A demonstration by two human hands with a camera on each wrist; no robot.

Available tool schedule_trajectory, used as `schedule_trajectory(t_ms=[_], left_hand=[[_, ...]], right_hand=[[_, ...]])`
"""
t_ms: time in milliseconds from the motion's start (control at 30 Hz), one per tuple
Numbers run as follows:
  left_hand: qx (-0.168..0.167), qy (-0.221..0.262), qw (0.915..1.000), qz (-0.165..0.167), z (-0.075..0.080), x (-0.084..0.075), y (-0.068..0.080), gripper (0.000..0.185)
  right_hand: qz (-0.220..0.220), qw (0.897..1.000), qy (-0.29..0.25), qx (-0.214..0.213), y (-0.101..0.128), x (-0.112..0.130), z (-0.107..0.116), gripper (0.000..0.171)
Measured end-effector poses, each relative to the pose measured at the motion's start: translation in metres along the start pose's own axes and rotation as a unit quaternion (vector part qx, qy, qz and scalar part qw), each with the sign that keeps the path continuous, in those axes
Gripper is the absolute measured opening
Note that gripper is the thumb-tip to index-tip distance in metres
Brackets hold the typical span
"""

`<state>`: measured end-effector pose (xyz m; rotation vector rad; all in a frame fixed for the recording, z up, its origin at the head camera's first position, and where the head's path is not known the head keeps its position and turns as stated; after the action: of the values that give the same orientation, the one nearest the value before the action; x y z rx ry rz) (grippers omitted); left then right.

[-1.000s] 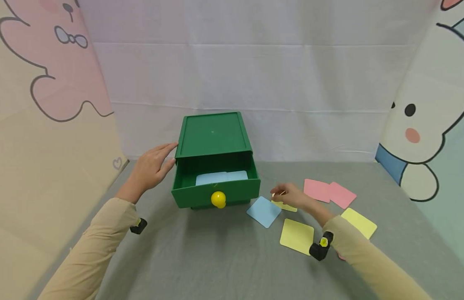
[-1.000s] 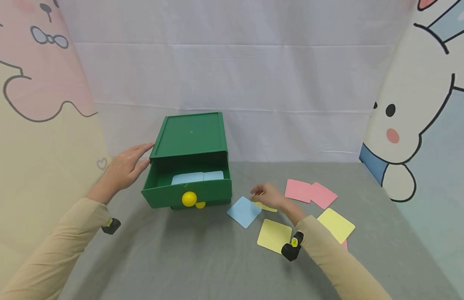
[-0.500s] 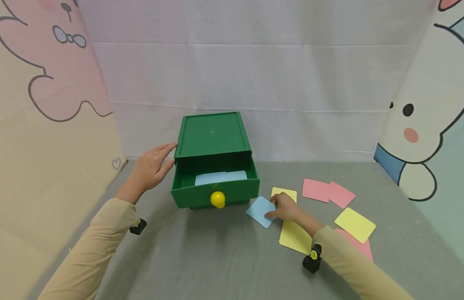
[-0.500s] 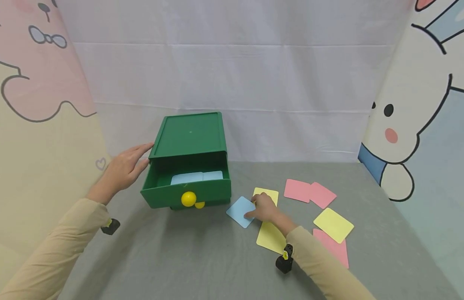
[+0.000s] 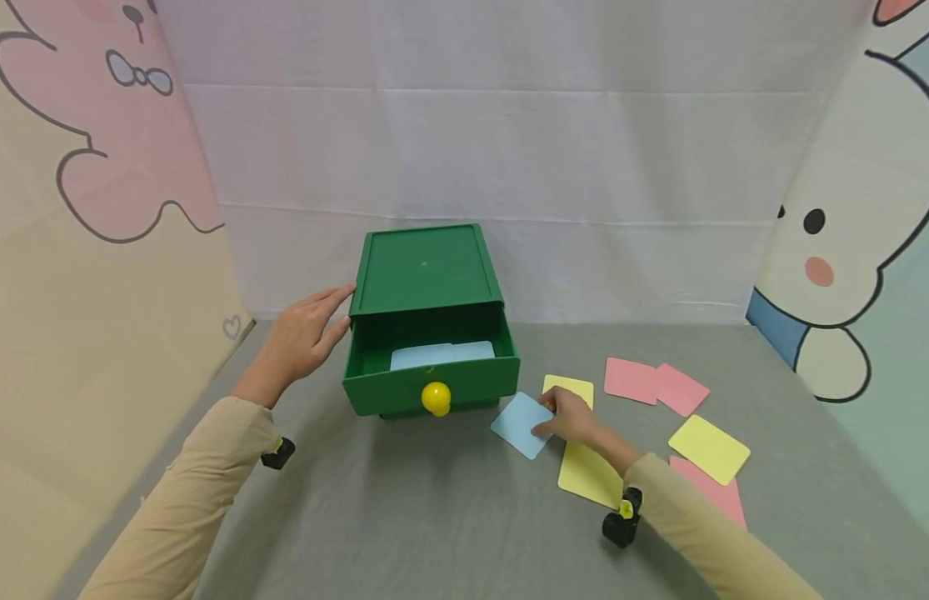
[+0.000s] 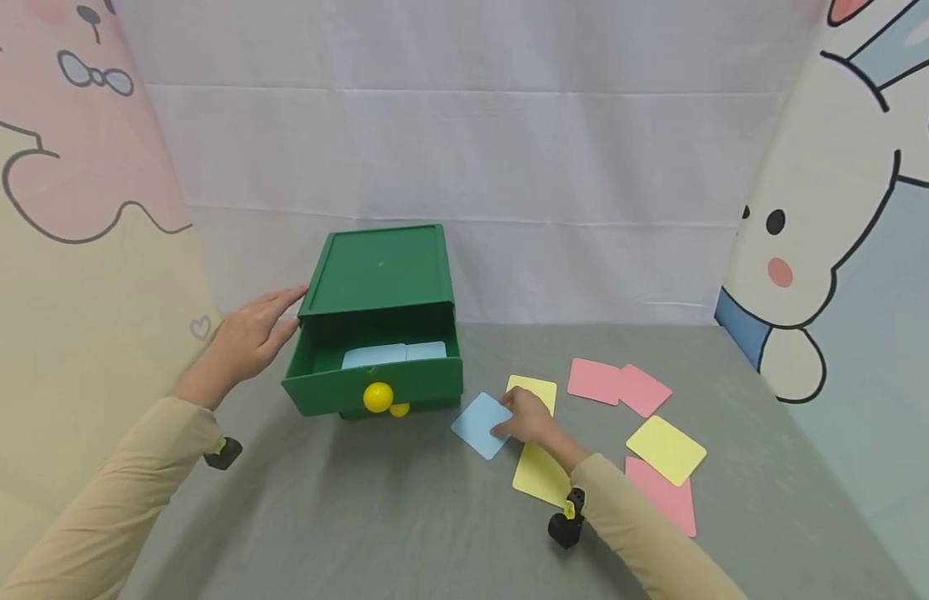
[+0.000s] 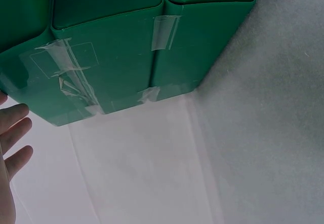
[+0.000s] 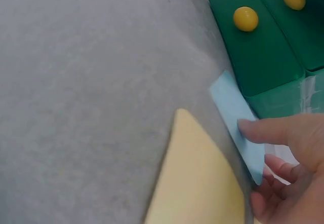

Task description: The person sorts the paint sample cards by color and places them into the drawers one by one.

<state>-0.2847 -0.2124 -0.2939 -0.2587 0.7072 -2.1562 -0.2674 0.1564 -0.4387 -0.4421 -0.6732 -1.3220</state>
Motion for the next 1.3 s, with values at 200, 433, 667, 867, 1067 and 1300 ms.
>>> schedule_trajectory(t_ms=[200, 433, 667, 867, 1067, 1300], left_hand=[[-0.003, 0.005, 1.0000, 0.000, -0.002, 0.001, 0.000, 0.047], [-0.006, 0.009, 0.9999, -0.004, -0.002, 0.002, 0.000, 0.047], [-0.004, 0.011, 0.9999, 0.001, -0.002, 0.001, 0.001, 0.047], [-0.007, 0.013, 0.9999, 0.003, -0.002, 0.001, 0.001, 0.047], [-0.009, 0.016, 0.9998, 0.003, -0.002, 0.001, 0.000, 0.048], [-0.007, 0.016, 0.9998, 0.006, -0.002, 0.001, 0.001, 0.047]], right_hand=[[-0.021, 0.991, -0.130, 0.024, 0.006, -0.005, 0.013, 0.022], [-0.027, 0.981, -0.180, 0.070, 0.015, -0.008, 0.034, 0.026], [-0.025, 0.977, -0.192, 0.085, 0.020, -0.004, 0.058, 0.030], [-0.021, 0.978, -0.189, 0.083, 0.021, 0.002, 0.084, 0.033], [-0.003, 0.981, -0.183, 0.067, 0.022, 0.016, 0.116, 0.034], [0.022, 0.985, -0.161, 0.053, 0.027, 0.042, 0.152, 0.034]])
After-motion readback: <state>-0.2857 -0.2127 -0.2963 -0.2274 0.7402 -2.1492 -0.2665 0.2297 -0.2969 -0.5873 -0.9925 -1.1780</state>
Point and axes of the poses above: each hand's wrist, its own y-axis away from the middle knuckle, its own z-axis out of the back of the hand, x = y × z, the point moved 3 cm from there along -y, towards the middle knuckle, and after that the axes turned 1 degree about z, right-handed, at the moved point
